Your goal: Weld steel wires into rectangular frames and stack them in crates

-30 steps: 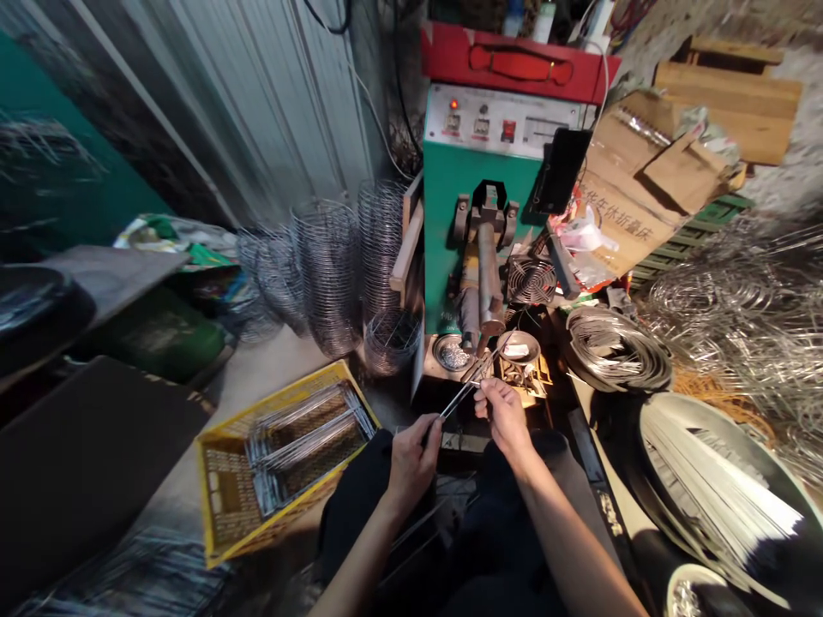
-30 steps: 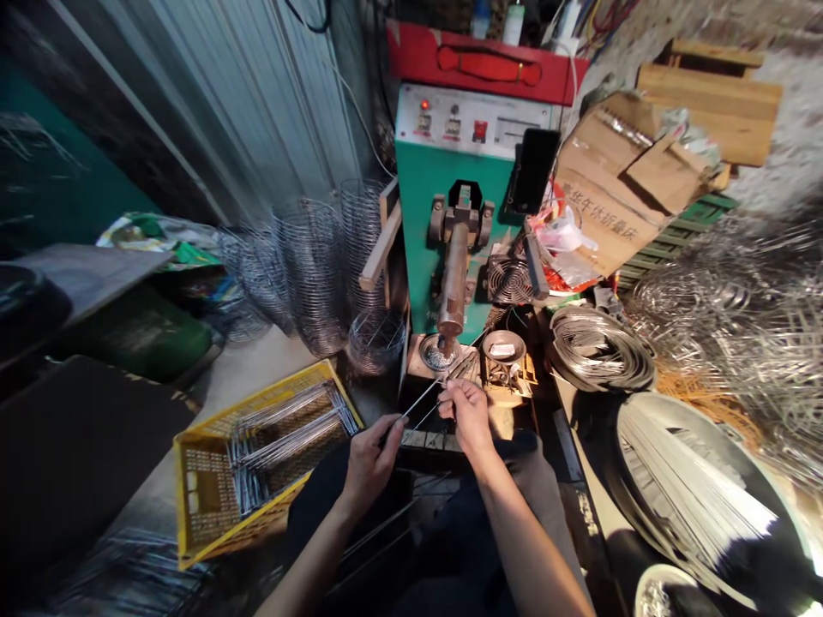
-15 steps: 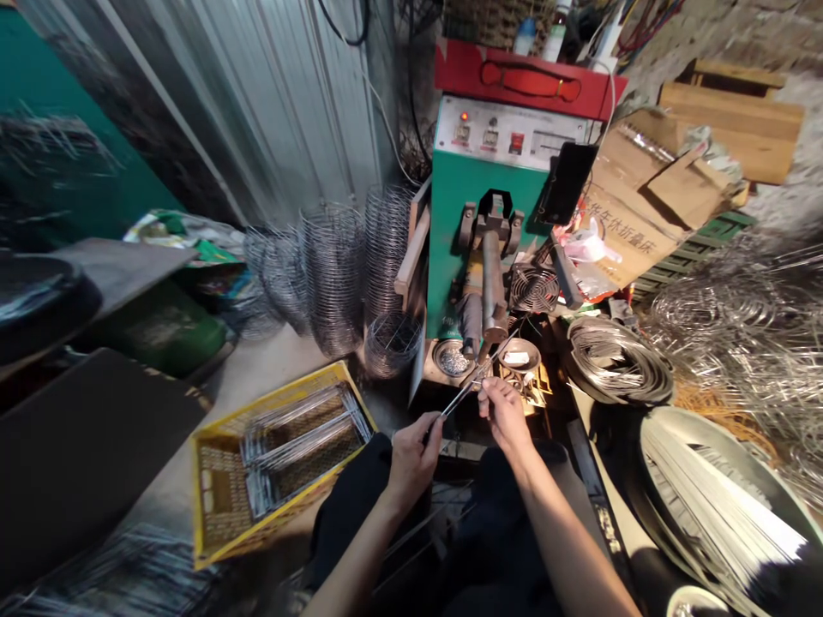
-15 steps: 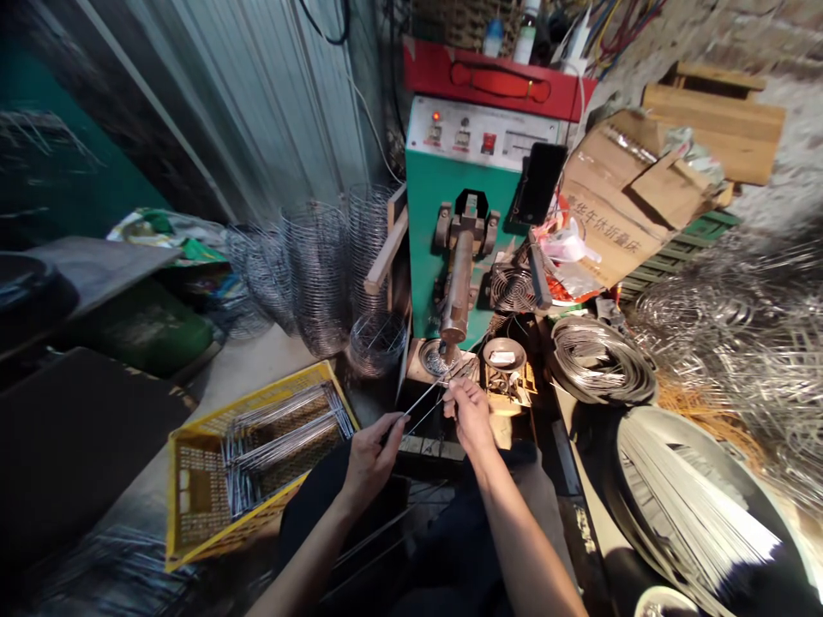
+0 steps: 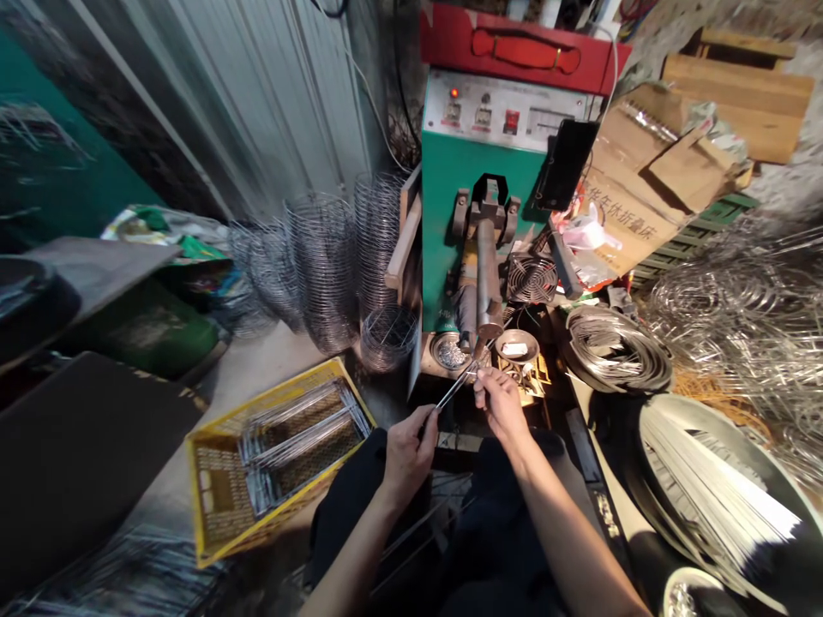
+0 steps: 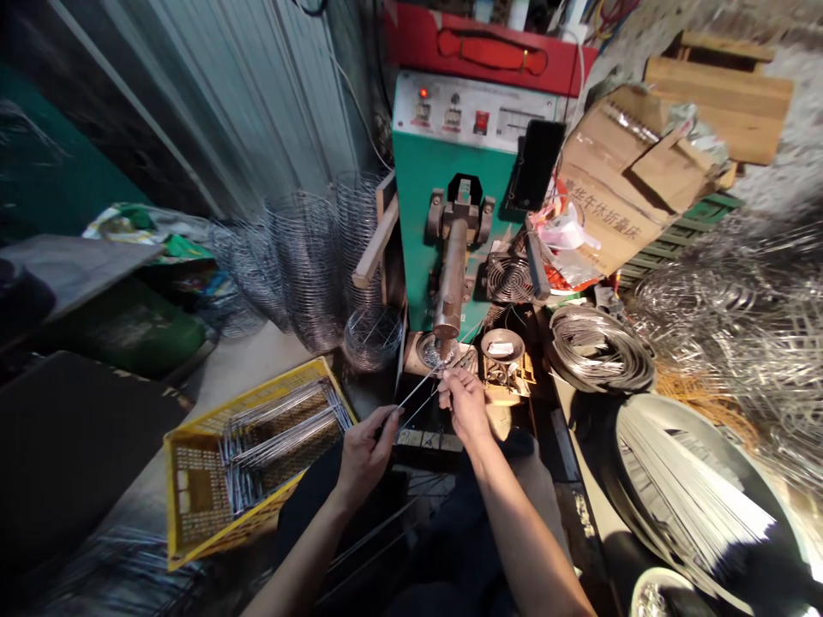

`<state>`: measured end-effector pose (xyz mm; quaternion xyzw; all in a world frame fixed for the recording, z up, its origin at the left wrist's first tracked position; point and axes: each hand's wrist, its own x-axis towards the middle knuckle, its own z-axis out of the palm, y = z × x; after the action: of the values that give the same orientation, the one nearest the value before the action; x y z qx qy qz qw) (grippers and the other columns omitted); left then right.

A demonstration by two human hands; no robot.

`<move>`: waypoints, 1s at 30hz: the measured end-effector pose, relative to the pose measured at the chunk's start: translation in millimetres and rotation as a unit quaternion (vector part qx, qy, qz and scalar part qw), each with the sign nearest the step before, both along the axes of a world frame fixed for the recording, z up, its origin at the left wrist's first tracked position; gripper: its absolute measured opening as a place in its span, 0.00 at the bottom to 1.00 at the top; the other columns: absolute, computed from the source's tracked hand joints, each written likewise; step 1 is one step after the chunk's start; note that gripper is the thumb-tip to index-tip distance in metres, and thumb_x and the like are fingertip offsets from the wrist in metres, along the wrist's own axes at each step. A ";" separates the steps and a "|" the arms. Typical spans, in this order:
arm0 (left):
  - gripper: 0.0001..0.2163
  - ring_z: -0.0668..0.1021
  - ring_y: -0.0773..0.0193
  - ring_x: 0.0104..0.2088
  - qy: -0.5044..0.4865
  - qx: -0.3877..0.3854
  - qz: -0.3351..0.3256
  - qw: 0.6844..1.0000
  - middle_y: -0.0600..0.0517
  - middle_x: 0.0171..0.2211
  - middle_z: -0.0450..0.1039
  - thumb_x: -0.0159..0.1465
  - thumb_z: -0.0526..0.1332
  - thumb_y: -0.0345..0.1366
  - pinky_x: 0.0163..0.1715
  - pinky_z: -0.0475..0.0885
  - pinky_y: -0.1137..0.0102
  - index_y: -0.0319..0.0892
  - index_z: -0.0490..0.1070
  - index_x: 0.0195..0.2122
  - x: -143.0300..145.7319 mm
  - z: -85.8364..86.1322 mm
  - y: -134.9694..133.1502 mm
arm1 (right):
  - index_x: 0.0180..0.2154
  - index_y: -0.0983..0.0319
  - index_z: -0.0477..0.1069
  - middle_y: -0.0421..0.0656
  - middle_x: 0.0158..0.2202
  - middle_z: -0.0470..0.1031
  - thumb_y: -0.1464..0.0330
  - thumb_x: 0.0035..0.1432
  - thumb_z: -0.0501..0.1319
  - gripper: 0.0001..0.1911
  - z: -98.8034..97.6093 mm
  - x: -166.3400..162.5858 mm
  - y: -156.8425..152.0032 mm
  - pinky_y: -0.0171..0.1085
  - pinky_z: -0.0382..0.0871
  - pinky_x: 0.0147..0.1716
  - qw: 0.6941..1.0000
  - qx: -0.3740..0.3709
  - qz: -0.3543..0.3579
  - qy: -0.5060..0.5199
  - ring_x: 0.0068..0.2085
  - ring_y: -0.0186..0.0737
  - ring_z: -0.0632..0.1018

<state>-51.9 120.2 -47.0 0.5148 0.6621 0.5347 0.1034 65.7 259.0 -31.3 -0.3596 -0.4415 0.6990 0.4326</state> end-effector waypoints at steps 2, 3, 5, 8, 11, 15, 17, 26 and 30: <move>0.08 0.82 0.63 0.33 0.010 0.002 0.003 1.000 0.50 0.33 0.81 0.69 0.56 0.33 0.35 0.72 0.73 0.40 0.75 0.41 0.1 0.0 -0.3 | 0.25 0.63 0.69 0.36 0.18 0.70 0.58 0.47 0.70 0.16 -1.0 0.1 0.5 0.28 0.52 0.12 1.000 -0.015 0.002 0.000 0.14 0.25 0.63; 0.08 0.82 0.63 0.32 0.016 0.002 0.004 1.000 0.50 0.33 0.80 0.69 0.56 0.33 0.35 0.72 0.73 0.40 0.75 0.41 0.1 0.3 -0.3 | 0.25 0.63 0.70 0.36 0.19 0.70 0.59 0.48 0.70 0.16 -1.8 0.2 0.8 0.28 0.52 0.12 1.000 -0.022 0.004 0.002 0.14 0.25 0.63; 0.08 0.81 0.64 0.30 0.023 -0.005 0.004 1.000 0.51 0.32 0.80 0.69 0.56 0.33 0.33 0.72 0.73 0.41 0.75 0.40 -0.2 1.6 0.0 | 0.25 0.63 0.70 0.36 0.18 0.70 0.59 0.48 0.70 0.15 -3.5 0.1 1.0 0.28 0.52 0.12 1.000 -0.028 0.005 0.012 0.14 0.25 0.64; 0.08 0.80 0.64 0.29 0.017 -0.018 0.001 1.000 0.52 0.30 0.79 0.69 0.56 0.34 0.31 0.71 0.73 0.41 0.75 0.39 -1.8 3.5 0.4 | 0.26 0.63 0.72 0.36 0.19 0.70 0.59 0.49 0.70 0.15 -6.0 -0.4 1.0 0.27 0.53 0.13 0.999 -0.025 0.005 0.032 0.15 0.25 0.64; 0.08 0.80 0.64 0.29 0.003 -0.018 -0.003 1.000 0.52 0.30 0.79 0.69 0.56 0.34 0.30 0.71 0.73 0.40 0.75 0.39 -3.8 3.4 -0.6 | 0.26 0.64 0.72 0.36 0.19 0.71 0.58 0.49 0.71 0.16 -7.5 0.2 0.0 0.27 0.52 0.13 0.999 -0.021 0.006 0.027 0.15 0.25 0.64; 0.08 0.80 0.64 0.29 -0.004 -0.008 -0.019 1.000 0.52 0.31 0.80 0.69 0.57 0.34 0.30 0.71 0.73 0.41 0.76 0.39 -3.7 0.4 -1.7 | 0.23 0.63 0.69 0.35 0.17 0.68 0.57 0.50 0.70 0.18 -8.2 5.3 -1.6 0.28 0.53 0.13 1.000 0.016 0.009 0.004 0.14 0.25 0.63; 0.08 0.80 0.64 0.30 0.000 0.002 -0.028 1.000 0.51 0.31 0.80 0.69 0.57 0.34 0.31 0.71 0.73 0.41 0.76 0.39 -2.8 -1.2 1.8 | 0.22 0.62 0.68 0.35 0.17 0.67 0.57 0.51 0.69 0.18 -8.3 9.1 0.1 0.28 0.53 0.14 0.999 0.036 0.004 -0.007 0.14 0.25 0.63; 0.10 0.80 0.64 0.30 0.002 0.027 -0.042 0.999 0.50 0.31 0.80 0.70 0.55 0.34 0.33 0.71 0.72 0.41 0.76 0.38 -3.8 3.7 37.6 | 0.22 0.62 0.67 0.34 0.17 0.65 0.56 0.49 0.69 0.19 -5.0 13.3 26.5 0.27 0.53 0.13 0.998 0.057 -0.020 -0.032 0.15 0.25 0.61; 0.10 0.80 0.64 0.29 0.001 0.025 -0.041 0.999 0.50 0.31 0.80 0.70 0.55 0.35 0.32 0.71 0.72 0.41 0.76 0.38 -4.7 7.4 37.0 | 0.22 0.61 0.66 0.33 0.17 0.64 0.56 0.49 0.70 0.19 -4.2 13.0 27.2 0.27 0.53 0.13 0.998 0.055 -0.019 -0.034 0.15 0.25 0.60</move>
<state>-56.6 157.2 -39.6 0.5444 0.6267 0.5461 0.1120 78.7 286.2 -35.5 -0.3676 -0.4866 0.6527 0.4495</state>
